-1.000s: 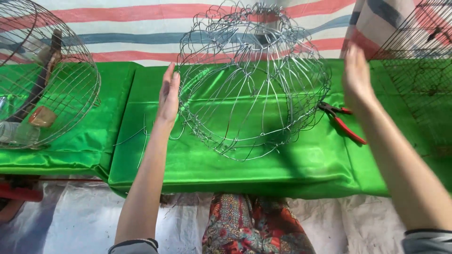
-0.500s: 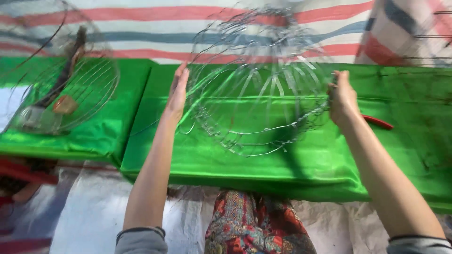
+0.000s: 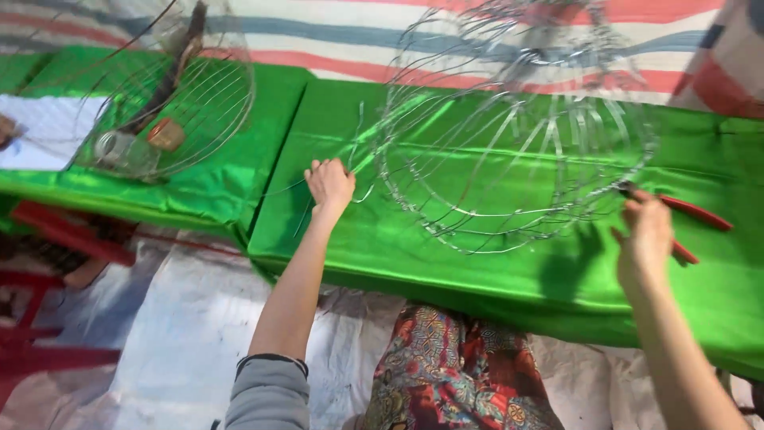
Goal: Adding and securing base wires to a wire cage frame by twisting them by hand.
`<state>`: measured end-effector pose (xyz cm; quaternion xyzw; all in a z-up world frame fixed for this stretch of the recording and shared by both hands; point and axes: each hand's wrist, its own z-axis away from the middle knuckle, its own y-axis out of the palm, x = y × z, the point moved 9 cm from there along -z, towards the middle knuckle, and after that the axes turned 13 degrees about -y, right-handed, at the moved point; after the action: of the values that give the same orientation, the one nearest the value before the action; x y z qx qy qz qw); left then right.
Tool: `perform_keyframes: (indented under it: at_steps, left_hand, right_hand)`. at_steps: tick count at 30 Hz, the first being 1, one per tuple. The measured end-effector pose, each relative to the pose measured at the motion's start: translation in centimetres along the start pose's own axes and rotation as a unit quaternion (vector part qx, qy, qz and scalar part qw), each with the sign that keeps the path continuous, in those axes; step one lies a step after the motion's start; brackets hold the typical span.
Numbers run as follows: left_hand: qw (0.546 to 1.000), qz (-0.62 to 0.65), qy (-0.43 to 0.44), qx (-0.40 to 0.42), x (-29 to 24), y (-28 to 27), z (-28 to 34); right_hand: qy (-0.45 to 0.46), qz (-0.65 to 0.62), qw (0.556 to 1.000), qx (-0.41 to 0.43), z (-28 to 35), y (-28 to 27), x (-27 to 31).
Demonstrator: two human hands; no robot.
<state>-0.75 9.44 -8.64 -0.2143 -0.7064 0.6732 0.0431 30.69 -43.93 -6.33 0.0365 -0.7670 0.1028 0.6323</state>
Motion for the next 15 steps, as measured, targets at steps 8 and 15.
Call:
perform_keyframes:
  at_steps: [8,15]
  left_hand:
    - [0.986,0.055,-0.074,0.140,1.4,0.7,-3.8]
    - [0.987,0.073,-0.007,0.144,0.7,-2.7,-4.5]
  right_hand:
    - [-0.044,-0.005,0.999,0.012,4.6,3.7,-0.3]
    - [-0.113,-0.018,0.993,-0.012,4.3,2.3,-3.5]
